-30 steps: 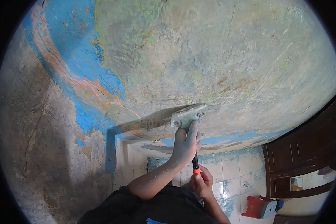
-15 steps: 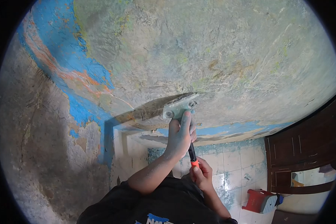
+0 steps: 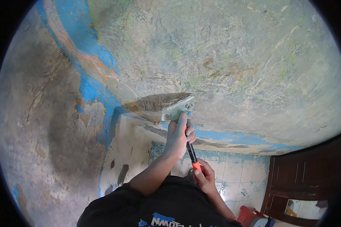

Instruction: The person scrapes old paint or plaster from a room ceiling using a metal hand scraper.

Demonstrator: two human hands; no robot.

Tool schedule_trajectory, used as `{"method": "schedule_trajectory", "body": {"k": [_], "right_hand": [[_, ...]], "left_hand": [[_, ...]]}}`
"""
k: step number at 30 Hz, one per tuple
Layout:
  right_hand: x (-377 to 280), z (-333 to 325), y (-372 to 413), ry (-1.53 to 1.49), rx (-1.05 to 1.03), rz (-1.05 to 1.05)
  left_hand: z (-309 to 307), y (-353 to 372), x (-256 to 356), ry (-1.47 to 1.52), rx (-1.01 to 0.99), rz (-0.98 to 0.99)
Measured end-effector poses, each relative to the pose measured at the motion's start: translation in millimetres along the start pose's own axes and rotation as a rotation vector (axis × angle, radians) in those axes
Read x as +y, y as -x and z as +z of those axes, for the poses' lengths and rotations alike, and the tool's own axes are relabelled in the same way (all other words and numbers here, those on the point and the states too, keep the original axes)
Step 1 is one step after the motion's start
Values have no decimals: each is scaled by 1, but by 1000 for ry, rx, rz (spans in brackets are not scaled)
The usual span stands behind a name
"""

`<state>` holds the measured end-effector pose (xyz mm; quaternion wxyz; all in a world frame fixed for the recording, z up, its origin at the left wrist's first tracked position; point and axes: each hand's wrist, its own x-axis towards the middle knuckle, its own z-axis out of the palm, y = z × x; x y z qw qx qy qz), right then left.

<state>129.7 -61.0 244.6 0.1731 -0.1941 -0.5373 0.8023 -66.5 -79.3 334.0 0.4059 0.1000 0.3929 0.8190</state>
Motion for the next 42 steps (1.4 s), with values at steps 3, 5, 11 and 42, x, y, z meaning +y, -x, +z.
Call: {"method": "schedule_trajectory", "body": {"k": [3, 5, 11, 42], "right_hand": [[-18, -18, -3, 12, -82, 26], [-30, -32, -7, -110, -206, 92], [-42, -68, -24, -29, -419, 165], [-52, -41, -22, 20, -204, 101]], "left_hand": [[12, 3, -1, -1, -45, 59], [21, 6, 1, -1, -51, 94], [33, 21, -1, 46, 50, 185], [18, -5, 13, 139, -101, 65]]}}
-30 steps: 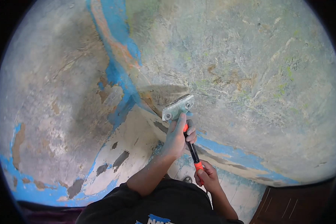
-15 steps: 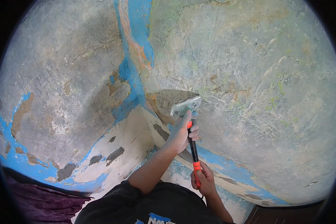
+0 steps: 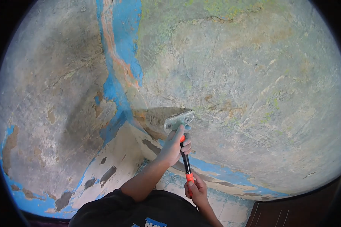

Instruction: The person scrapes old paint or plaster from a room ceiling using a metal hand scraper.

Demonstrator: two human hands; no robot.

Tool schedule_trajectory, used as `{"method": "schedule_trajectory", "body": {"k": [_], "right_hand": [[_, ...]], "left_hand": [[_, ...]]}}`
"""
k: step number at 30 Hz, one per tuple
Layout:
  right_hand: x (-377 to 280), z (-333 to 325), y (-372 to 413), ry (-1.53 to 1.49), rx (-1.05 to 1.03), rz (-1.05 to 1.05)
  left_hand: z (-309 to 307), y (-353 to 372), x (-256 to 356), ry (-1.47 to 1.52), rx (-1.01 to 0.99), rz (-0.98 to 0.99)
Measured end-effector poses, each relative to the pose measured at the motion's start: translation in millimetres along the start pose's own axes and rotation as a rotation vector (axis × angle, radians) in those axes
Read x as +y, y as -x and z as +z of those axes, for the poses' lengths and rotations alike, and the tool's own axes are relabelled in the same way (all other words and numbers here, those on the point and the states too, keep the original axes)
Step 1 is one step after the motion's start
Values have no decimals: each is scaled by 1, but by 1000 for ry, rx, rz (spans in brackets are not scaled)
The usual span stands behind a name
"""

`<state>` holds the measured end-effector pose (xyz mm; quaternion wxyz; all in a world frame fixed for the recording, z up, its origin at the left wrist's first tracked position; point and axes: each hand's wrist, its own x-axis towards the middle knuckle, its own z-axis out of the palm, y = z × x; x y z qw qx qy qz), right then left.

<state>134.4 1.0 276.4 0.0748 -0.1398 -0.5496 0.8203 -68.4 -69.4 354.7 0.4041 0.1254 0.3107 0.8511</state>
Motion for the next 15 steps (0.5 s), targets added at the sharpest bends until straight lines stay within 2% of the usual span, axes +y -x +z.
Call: {"method": "schedule_trajectory", "body": {"k": [8, 11, 15], "right_hand": [[23, 40, -4, -4, 149, -45], [30, 58, -5, -5, 180, -115], [35, 77, -13, -4, 244, -145]], "left_hand": [[-17, -4, 13, -8, -64, -131], [-19, -4, 30, 20, -146, -197], [-16, -4, 45, 5, -109, -207]]}}
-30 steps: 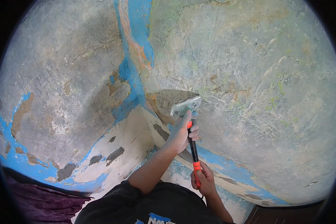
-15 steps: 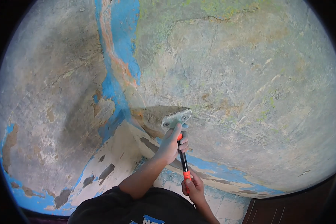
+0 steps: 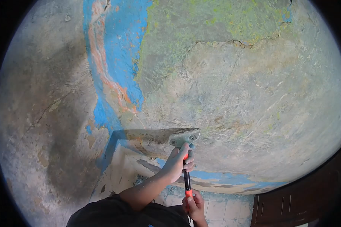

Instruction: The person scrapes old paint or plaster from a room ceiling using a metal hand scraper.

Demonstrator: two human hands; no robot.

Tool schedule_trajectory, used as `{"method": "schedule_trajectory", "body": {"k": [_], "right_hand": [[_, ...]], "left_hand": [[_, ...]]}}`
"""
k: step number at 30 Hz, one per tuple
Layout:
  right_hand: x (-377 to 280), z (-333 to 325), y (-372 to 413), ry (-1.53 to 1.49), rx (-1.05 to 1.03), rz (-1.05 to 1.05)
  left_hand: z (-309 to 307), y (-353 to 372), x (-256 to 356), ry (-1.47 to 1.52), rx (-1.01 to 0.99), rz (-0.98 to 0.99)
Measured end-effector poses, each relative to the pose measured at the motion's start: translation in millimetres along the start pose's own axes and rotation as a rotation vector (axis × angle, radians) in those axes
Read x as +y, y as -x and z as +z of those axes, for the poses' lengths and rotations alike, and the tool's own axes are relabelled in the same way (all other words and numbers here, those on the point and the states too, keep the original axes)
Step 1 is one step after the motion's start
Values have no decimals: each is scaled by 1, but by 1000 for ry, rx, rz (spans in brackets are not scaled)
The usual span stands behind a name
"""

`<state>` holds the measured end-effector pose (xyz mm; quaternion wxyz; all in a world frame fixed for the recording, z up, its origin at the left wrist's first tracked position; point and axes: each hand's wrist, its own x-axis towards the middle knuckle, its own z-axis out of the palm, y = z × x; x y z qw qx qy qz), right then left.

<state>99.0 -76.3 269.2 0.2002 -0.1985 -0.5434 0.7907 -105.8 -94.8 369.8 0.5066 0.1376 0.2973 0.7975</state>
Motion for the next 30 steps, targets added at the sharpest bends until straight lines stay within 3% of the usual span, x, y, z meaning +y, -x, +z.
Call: {"method": "schedule_trajectory", "body": {"k": [3, 8, 30], "right_hand": [[17, 9, 2, -8, 44, -43], [19, 35, 3, -43, 91, -51], [32, 43, 1, -156, 127, -22]], "left_hand": [[-20, -5, -7, -30, -107, -25], [-24, -4, 5, -25, -109, -95], [-21, -3, 11, -201, -84, -65]]}}
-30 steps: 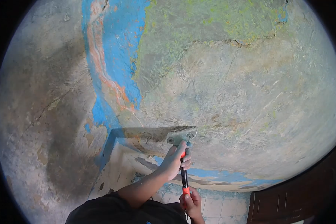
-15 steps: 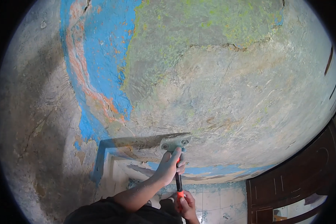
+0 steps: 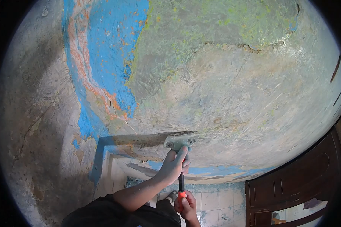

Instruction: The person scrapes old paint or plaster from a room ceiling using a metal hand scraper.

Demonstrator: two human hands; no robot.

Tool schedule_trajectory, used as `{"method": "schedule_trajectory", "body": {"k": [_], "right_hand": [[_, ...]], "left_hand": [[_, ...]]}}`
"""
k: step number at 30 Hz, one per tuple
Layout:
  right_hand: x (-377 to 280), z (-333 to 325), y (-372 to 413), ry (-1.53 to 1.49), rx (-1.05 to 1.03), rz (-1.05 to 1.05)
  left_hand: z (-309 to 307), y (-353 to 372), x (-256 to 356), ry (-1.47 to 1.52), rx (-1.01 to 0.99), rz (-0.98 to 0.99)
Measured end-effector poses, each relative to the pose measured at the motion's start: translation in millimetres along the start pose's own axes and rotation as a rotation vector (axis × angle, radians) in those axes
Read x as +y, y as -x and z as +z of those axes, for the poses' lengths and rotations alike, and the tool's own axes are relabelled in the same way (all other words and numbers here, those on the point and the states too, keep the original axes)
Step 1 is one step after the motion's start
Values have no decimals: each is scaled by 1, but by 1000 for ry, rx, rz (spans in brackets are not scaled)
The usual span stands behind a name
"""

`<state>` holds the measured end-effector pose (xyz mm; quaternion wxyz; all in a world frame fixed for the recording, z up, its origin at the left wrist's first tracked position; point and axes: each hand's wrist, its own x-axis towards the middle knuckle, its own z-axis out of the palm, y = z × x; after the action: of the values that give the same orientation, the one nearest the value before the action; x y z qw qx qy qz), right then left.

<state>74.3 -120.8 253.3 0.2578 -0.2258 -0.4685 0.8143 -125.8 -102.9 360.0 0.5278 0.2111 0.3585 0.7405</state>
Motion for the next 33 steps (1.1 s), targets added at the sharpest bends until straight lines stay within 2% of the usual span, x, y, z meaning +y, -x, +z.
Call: {"method": "schedule_trajectory", "body": {"k": [6, 10, 16, 19, 33], "right_hand": [[2, -2, -2, -30, -4, 40], [5, 3, 0, 27, 4, -11], [1, 0, -5, 72, 12, -28], [-4, 6, -8, 146, 35, -59], [7, 2, -10, 254, 69, -38]], "left_hand": [[11, 1, 8, 45, 74, 14], [1, 1, -2, -13, 52, 27], [15, 3, 9, 12, 136, 32], [8, 0, 10, -23, 34, 92], [-8, 5, -6, 50, 86, 41]]}}
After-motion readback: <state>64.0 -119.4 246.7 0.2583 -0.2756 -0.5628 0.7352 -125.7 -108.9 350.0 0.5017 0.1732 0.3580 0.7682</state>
